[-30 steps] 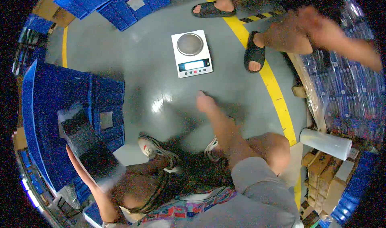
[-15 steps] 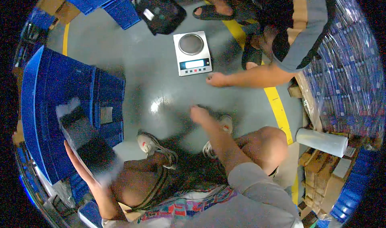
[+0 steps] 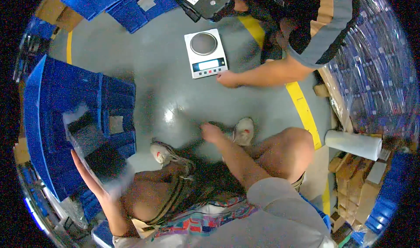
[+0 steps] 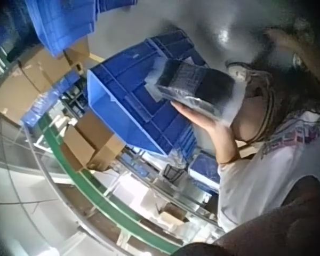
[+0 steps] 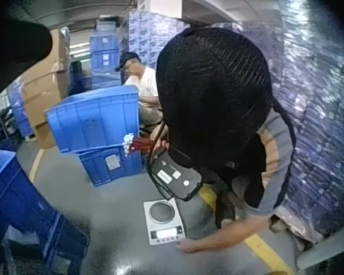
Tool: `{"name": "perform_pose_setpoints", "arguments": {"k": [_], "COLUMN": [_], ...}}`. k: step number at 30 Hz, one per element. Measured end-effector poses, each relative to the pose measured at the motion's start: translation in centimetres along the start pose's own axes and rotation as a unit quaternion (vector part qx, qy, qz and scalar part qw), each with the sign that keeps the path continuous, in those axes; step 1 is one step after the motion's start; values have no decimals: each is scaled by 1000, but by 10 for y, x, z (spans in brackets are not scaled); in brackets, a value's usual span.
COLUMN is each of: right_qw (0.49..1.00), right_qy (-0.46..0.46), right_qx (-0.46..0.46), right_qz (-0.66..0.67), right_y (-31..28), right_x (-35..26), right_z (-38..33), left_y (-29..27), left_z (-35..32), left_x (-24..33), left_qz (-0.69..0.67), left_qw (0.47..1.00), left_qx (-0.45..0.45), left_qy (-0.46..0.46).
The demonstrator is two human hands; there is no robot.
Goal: Weighing metal components on a digital scale and packing them into a cardboard box.
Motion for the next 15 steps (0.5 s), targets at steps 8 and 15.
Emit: {"name": "perform_pose_setpoints", "arguments": {"k": [8, 15], "right_qw": [705, 674], "right_qy": [-163, -344], "right_qx": [-119, -68], "right_qz": [680, 650], "right_y": [-158, -199], "right_x": [-157, -199], "right_z": [-31, -85], "left_y": [1, -1], "left_z": [34, 45], "left_x": [-21, -32], "left_qz": [155, 285], "left_qw": [982, 954], "left_qx": [62, 4], "left_qy": [-87, -87]}}
Point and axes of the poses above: each hand's wrist, its own z-axis towards the middle knuckle, its own y-axis out of the palm, x = y × z, the point moved 3 cm from there along z, towards the middle knuckle, and after that the axes turned 8 degrees about -z, right-handed, at the moved point
